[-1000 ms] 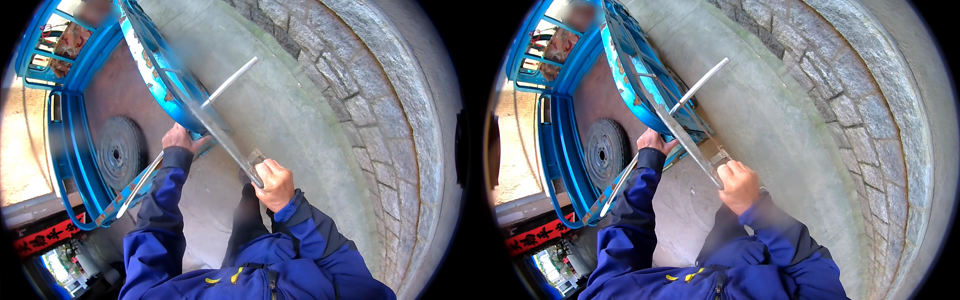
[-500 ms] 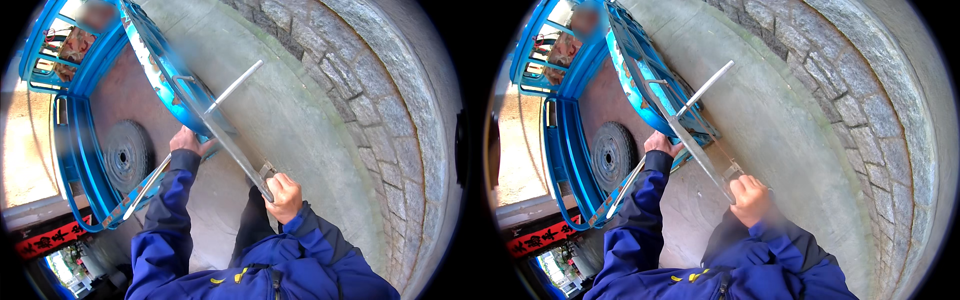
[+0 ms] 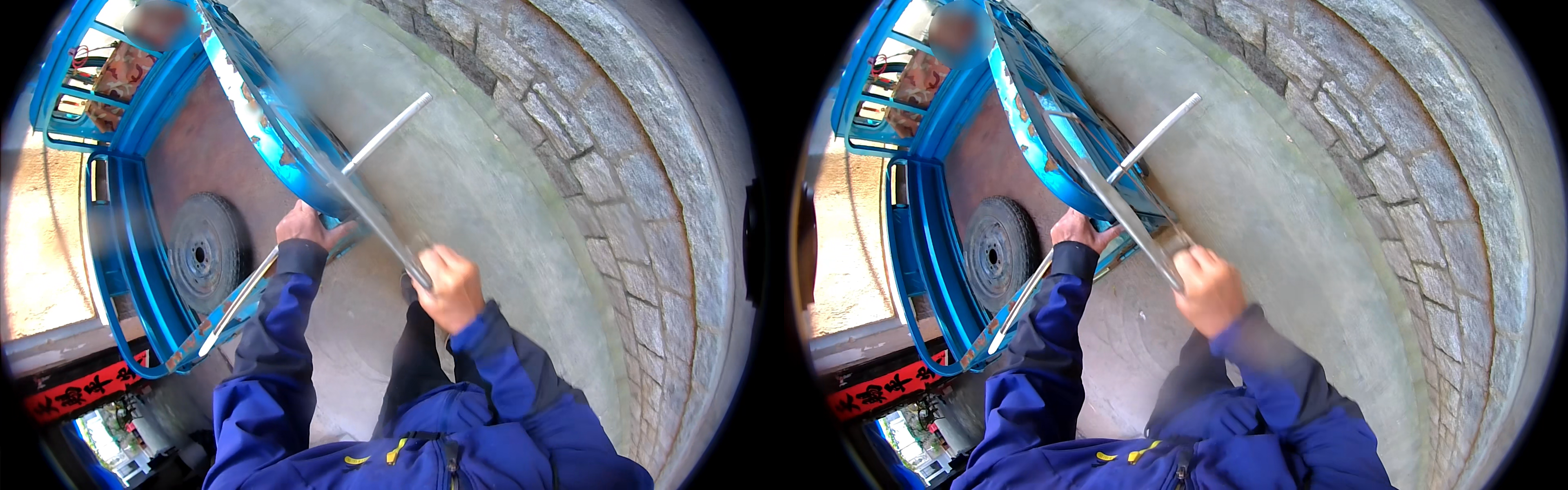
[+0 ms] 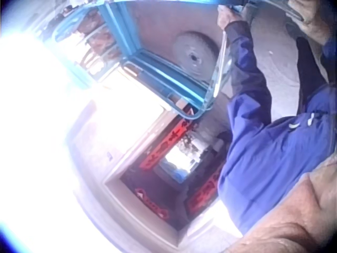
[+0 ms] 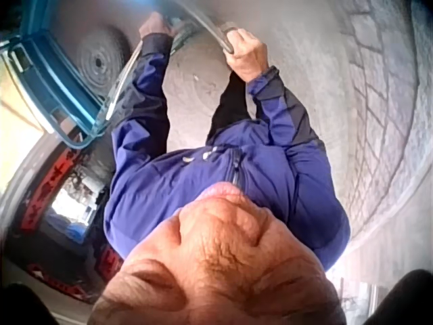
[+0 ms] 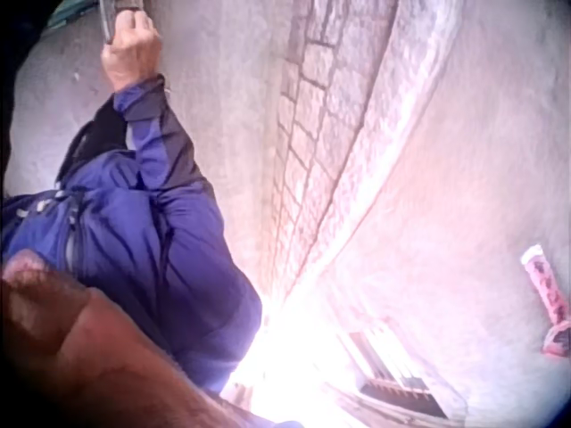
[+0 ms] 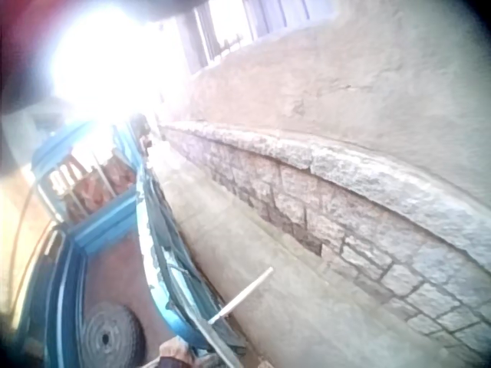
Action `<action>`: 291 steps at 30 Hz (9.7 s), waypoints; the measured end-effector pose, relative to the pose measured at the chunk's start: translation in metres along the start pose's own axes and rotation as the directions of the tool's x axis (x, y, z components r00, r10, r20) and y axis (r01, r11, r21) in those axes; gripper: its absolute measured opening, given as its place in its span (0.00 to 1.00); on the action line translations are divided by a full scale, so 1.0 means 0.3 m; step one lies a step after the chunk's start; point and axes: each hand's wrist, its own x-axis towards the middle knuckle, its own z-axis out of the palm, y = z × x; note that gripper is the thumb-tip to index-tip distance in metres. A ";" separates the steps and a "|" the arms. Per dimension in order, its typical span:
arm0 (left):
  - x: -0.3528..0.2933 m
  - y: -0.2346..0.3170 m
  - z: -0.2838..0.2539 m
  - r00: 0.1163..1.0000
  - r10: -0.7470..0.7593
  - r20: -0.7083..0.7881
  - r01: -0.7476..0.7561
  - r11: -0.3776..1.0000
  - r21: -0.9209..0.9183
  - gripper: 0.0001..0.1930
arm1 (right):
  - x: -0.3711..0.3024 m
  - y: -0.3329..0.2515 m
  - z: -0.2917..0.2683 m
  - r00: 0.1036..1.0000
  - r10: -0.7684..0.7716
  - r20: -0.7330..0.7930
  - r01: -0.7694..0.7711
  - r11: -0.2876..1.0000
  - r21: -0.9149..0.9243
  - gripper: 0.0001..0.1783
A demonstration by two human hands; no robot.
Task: The person uses a hand saw to cut a metal bar that is clamped to the side of a blue three-wheeled vehicle. The person holds the bar steady with one hand while sawing with the other, working outdoors on a paved surface.
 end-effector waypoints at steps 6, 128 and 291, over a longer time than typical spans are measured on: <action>0.001 0.057 -0.037 0.997 -0.056 0.056 0.054 0.998 0.034 0.39 | -0.007 0.033 0.046 1.000 -0.004 0.026 0.005 0.999 -0.038 0.15; 0.008 0.029 -0.027 0.995 -0.033 0.091 0.030 0.999 0.038 0.40 | -0.035 0.052 0.000 0.999 -0.046 0.023 0.045 0.998 0.044 0.17; 0.005 0.040 -0.006 0.996 0.022 -0.081 -0.024 0.999 -0.026 0.37 | -0.030 -0.021 -0.082 0.984 0.065 0.166 -0.070 0.997 0.025 0.13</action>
